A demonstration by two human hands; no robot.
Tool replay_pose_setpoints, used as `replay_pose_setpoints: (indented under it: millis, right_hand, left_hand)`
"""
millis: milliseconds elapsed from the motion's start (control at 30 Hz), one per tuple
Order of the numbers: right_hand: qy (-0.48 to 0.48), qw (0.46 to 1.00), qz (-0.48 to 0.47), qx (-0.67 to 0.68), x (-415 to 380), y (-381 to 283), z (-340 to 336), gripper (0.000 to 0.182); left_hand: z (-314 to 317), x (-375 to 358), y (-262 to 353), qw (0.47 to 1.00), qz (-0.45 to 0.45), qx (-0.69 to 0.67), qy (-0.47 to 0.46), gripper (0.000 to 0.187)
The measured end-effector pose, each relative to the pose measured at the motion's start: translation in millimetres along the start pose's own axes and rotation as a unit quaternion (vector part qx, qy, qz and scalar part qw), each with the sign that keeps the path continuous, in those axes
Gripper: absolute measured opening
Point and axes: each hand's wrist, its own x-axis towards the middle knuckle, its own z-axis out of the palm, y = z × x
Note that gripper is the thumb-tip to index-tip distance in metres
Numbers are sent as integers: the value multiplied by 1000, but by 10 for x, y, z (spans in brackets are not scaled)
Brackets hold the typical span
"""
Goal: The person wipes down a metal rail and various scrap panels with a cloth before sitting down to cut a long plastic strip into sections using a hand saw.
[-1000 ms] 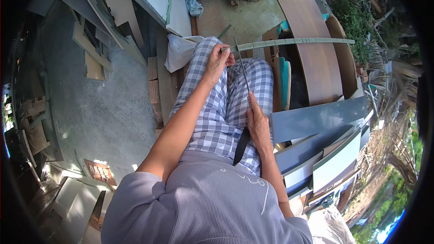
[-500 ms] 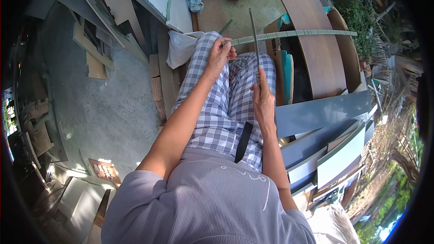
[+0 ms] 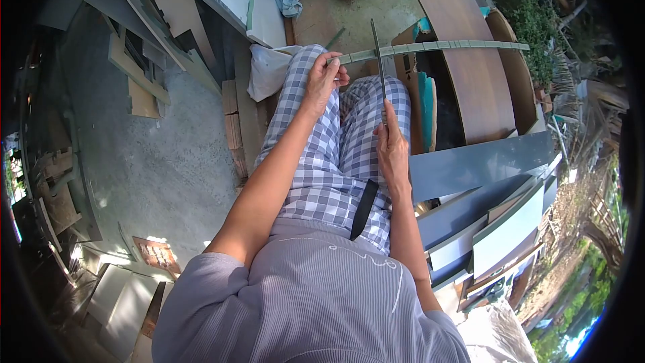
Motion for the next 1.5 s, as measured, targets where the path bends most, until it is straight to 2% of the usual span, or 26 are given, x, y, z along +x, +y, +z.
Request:
replay_pose_setpoints:
  millis: [133, 200, 233, 300, 367, 400, 467, 500, 567, 733, 1067, 1167, 1300, 1367, 1400, 1500]
  right_hand:
    - [-19, 1000, -7, 4, 8, 12, 22, 50]
    - [-12, 1000, -24, -8, 24, 24, 47, 51]
    - [-6, 999, -41, -20, 30, 30, 61, 51]
    - [0, 998, -60, -29, 50, 46, 98, 50]
    - [8, 996, -79, -38, 86, 37, 112, 49]
    - [1, 997, -73, -31, 102, 18, 109, 49]
    - [-3, 997, -68, -24, 127, -29, 84, 49]
    - [-21, 999, -39, -13, 137, -75, 47, 49]
    - [-42, 999, -10, -3, 179, -130, -4, 48]
    - [-41, 997, -49, -49, 539, -299, -39, 48]
    - [-39, 999, 6, -17, 50, -122, -56, 50]
    - [-39, 999, 2, -25, 345, -289, -34, 49]
    - [-25, 998, -56, -26, 681, -429, -22, 48]
    - [53, 997, -56, -4, 609, -600, -208, 45]
    - [51, 998, -23, 32, 571, -573, -292, 44]
    - [30, 999, 11, -19, 499, -335, -436, 43]
  left_hand:
    - [-58, 45, 115, 1000, -19, 7, -9, 27]
    - [-63, 136, 221, 992, 10, 125, -13, 27]
    - [-47, 180, 279, 992, 12, 125, -12, 27]
    - [-45, 279, 372, 955, 100, 278, 40, 25]
    - [-29, 337, 379, 936, 125, 324, 63, 27]
    - [-31, 356, 360, 914, 147, 368, 83, 30]
    - [-55, 372, 319, 904, 149, 391, 84, 33]
    - [-51, 373, 325, 894, 150, 414, 85, 36]
    - [-50, 371, 327, 898, 149, 406, 86, 38]
    - [-27, 314, 365, 899, 154, 400, 83, 41]
    - [-22, 358, 378, 895, 137, 413, 102, 43]
    - [6, 292, 395, 899, 140, 405, 91, 42]
    - [-2, 323, 403, 906, 142, 387, 97, 43]
    - [-38, 347, 400, 906, 140, 386, 104, 44]
    - [-63, 357, 384, 907, 135, 384, 110, 44]
    - [-70, 362, 402, 909, 132, 381, 109, 45]
